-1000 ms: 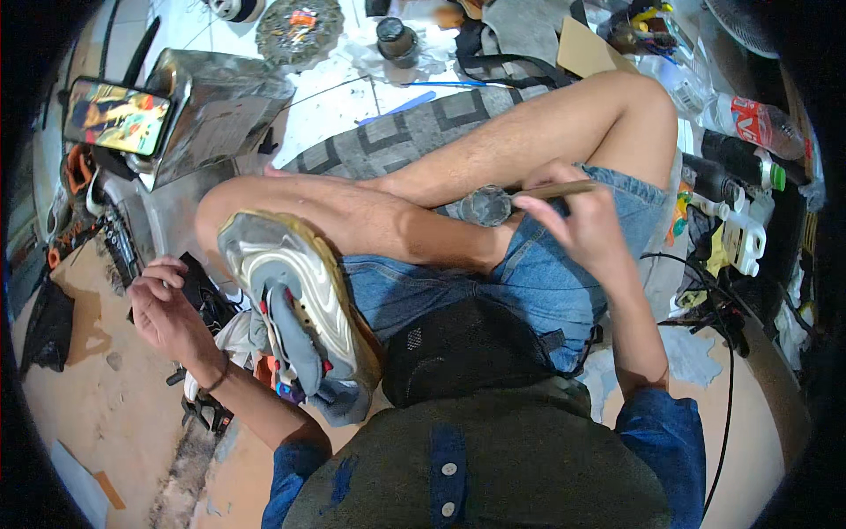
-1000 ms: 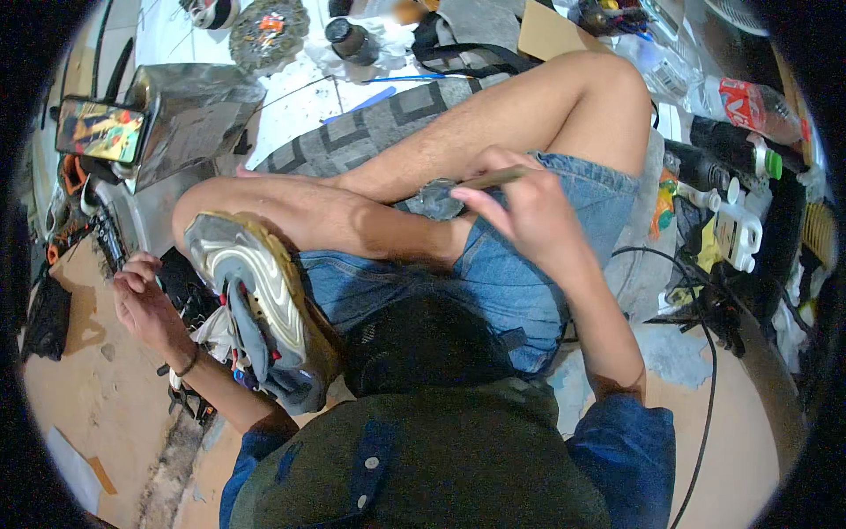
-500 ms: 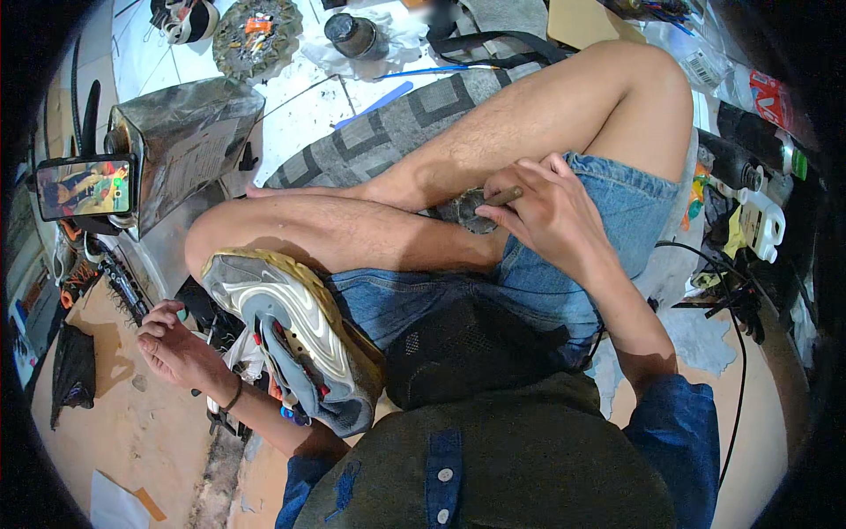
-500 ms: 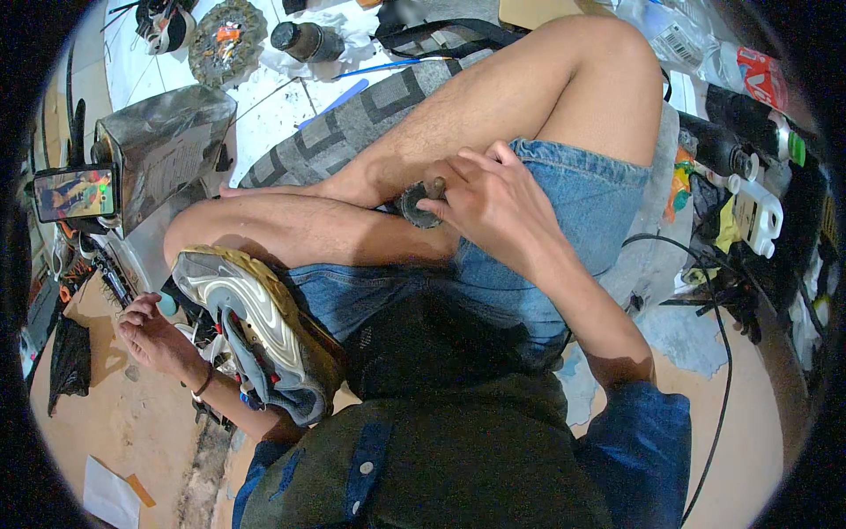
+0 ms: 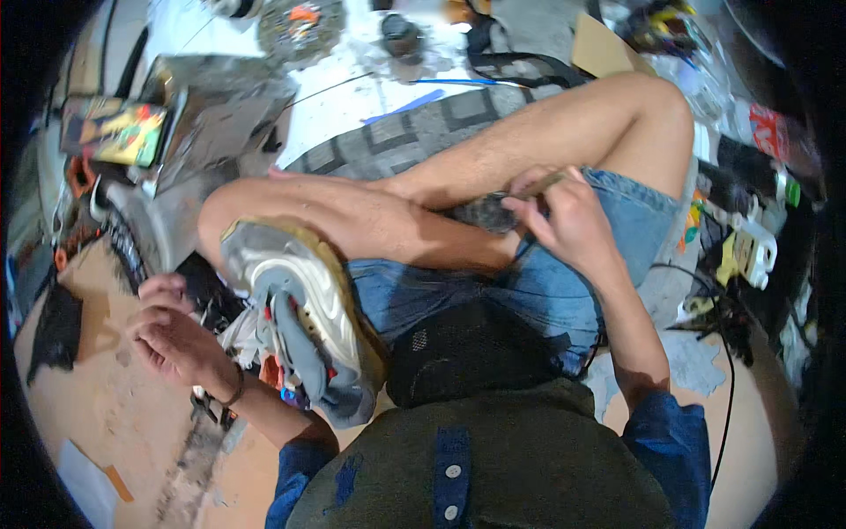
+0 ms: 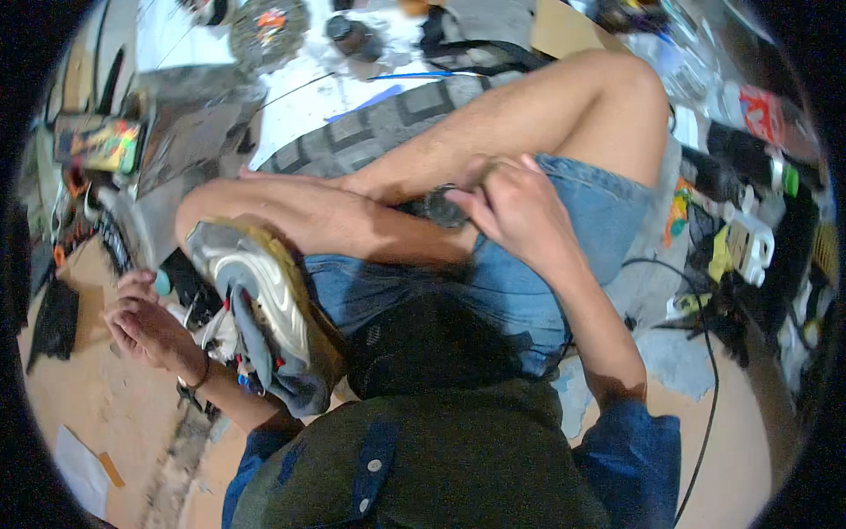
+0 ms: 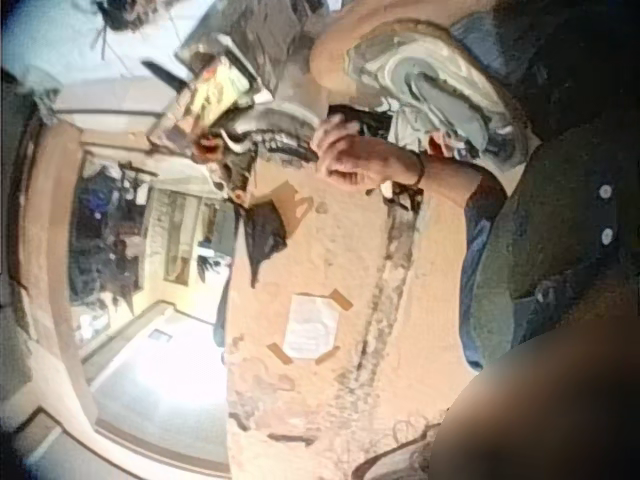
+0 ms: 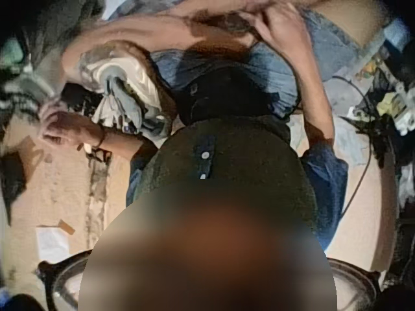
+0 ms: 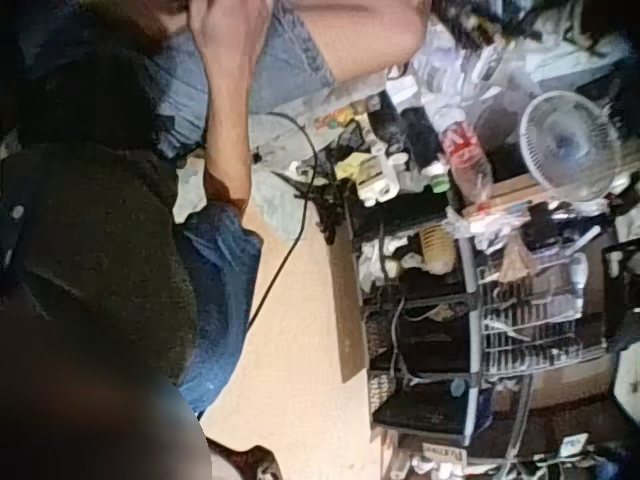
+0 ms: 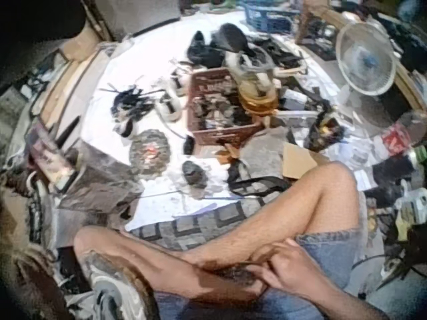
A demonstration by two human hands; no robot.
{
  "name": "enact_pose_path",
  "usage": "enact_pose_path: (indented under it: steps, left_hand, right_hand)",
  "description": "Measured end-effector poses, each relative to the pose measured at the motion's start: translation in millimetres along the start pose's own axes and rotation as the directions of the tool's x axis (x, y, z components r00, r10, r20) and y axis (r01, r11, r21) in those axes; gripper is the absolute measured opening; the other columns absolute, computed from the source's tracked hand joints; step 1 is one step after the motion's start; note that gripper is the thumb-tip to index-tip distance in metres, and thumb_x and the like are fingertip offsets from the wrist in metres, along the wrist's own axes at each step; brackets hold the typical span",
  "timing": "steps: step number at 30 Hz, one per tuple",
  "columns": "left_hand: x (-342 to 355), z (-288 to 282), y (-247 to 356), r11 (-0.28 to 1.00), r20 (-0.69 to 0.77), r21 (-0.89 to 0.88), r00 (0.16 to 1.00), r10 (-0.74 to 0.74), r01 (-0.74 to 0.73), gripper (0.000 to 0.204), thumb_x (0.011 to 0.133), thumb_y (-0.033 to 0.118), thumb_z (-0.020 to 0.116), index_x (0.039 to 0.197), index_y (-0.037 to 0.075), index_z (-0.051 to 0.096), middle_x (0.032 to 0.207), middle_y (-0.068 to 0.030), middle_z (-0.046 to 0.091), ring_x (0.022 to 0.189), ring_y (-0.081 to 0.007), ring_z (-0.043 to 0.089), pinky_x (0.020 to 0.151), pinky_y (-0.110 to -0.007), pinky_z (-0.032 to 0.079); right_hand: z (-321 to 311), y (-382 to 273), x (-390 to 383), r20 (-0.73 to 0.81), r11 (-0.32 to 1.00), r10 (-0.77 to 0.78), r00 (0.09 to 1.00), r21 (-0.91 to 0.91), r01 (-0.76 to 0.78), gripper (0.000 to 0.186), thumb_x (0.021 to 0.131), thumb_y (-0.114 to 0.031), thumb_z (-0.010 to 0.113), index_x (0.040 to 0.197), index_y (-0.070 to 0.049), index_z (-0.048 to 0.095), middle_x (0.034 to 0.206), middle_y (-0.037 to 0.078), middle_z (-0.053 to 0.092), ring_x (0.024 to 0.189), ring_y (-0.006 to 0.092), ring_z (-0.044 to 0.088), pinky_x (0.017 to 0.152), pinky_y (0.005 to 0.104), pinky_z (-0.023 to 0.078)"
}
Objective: Applying sealant or adhesive to the sole seam of a sneaker using a small spatula tool.
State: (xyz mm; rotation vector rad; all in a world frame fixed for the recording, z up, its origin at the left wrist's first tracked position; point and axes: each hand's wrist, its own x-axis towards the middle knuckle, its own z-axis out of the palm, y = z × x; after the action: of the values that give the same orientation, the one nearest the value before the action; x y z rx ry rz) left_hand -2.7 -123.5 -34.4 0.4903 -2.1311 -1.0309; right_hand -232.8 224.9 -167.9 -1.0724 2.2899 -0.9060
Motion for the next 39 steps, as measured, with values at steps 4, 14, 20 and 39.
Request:
enact_pose_path:
  steps: [4, 14, 20, 39]
  left_hand:
    - [9.8, 47.6, 48.4, 0.966, 0.191, -0.067, 0.947, 0.259, -0.251, 0.049, 0.096, 0.047, 0.054, 0.068, 0.008, 0.044, 0.065, -0.0125, 0.062, 0.074, -0.0317, 0.057, 0.066, -0.044, 0.045]
    - [-5.2, 111.8, 103.7, 0.471, -0.081, -0.395, 0.541, 0.837, -0.789, 0.026, 0.069, 0.014, 0.076, 0.091, 0.009, 0.064, 0.088, -0.0088, 0.065, 0.073, -0.0286, 0.060, 0.063, -0.043, 0.048]
    - [-32.8, 67.8, 133.8, 0.777, 0.009, -0.443, 0.865, 0.502, -0.447, 0.017, 0.080, 0.023, 0.068, 0.084, 0.009, 0.058, 0.082, -0.0079, 0.066, 0.074, -0.0315, 0.062, 0.061, -0.045, 0.048]
    - [-8.7, 49.6, -61.1, 0.929, -0.073, -0.309, 0.969, -0.236, 0.203, 0.043, 0.107, 0.027, 0.040, 0.073, 0.000, 0.046, 0.081, -0.0164, 0.065, 0.083, -0.0215, 0.062, 0.073, -0.032, 0.052]
  right_hand:
    - [-14.9, -3.0, -9.4, -0.052, 1.000, -0.012, 0.999, 0.015, 0.012, 0.015, 0.087, -0.013, 0.071, 0.086, 0.001, 0.064, 0.080, 0.012, 0.067, 0.068, 0.0260, 0.064, 0.066, 0.0348, 0.049]
    - [-15.5, -13.1, -22.0, -0.092, 0.998, 0.059, 0.994, 0.014, -0.058, 0.016, 0.087, -0.011, 0.072, 0.090, 0.003, 0.065, 0.079, 0.015, 0.067, 0.065, 0.0245, 0.063, 0.063, 0.0315, 0.049]
    - [-12.0, -22.1, -23.8, -0.135, 0.999, 0.031, 0.990, -0.020, -0.034, 0.015, 0.090, -0.012, 0.070, 0.089, 0.002, 0.066, 0.074, 0.010, 0.067, 0.067, 0.0141, 0.062, 0.062, 0.0278, 0.048]
    - [40.6, -122.8, 94.2, -0.118, 0.522, -0.001, 0.993, 0.847, 0.102, 0.017, 0.089, -0.001, 0.067, 0.104, 0.004, 0.060, 0.095, 0.009, 0.065, 0.084, 0.0144, 0.067, 0.075, 0.0258, 0.056]
